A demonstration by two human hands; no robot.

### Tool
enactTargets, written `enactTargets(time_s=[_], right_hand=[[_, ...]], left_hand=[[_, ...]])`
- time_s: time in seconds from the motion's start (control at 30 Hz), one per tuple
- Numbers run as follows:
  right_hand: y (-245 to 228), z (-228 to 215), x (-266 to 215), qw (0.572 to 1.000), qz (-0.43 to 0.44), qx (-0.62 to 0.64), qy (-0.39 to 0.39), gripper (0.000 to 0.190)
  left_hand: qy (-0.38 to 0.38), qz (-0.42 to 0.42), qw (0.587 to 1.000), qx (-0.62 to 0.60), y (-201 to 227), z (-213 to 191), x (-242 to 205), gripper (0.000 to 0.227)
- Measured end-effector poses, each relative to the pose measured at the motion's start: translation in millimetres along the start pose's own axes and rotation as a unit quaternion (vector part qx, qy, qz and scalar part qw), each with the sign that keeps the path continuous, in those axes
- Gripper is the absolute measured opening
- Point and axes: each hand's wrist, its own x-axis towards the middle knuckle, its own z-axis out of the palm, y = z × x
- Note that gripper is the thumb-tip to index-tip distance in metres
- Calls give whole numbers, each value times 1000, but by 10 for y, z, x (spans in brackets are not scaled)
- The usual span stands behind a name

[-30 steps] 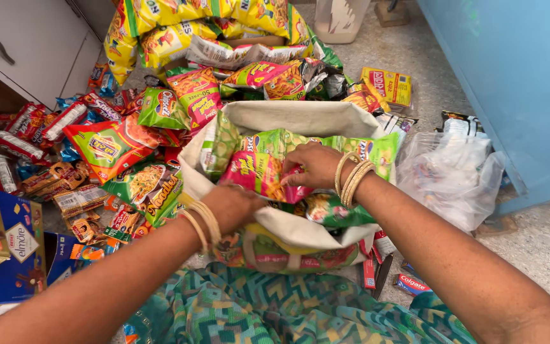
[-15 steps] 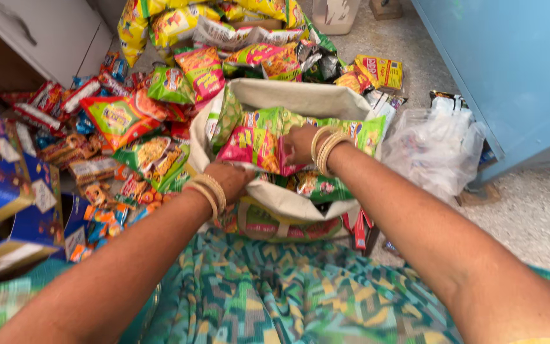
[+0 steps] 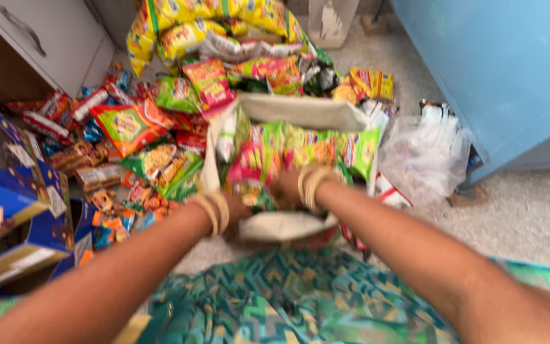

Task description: The person sorts snack packets from a large pile on the floor into a cloth sack. They pick up individual packets, inspect them, and place them into the sack, repeating this process for various snack types.

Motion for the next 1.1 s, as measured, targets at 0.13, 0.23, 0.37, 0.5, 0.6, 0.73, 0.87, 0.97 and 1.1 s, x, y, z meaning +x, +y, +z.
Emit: enactTargets(time_s=[0.13,0.23,0.37,0.5,0.6,0.73,0.87,0.97,1.1], right_hand=[[-229,421,-52,995,-7,-19,-93,36],[-83,580,26,976,-50,68,-200,48],[201,453,197,955,-171,209,-125,37],[531,57,337,969,-106,223,18,27],[584,-144,435,960,-40,221,166,28],[473,-128,371,953,10,133,273,60],[471,27,228,982,119,40,141,86],[553,103,162,985,137,12,104,89],[679,156,169,988,134,22,79,92]], left_hand=[[-50,-6,991,-125,-29,-93,-177,74],[-76,-51,971,-221,-191,-127,-206,85],[-71,-87,972,-206,-392,-263,-253,86],[15,-37,966,-256,-330,-508,-202,68],[154,29,901,-405,-211,-694,-148,47],[421,-27,874,-240,-143,-777,-128,32],[339,-195,916,-87,-372,-563,-129,54],[241,-255,922,-162,-595,-310,-173,76],[204,-240,928,-197,-699,-83,-258,86]])
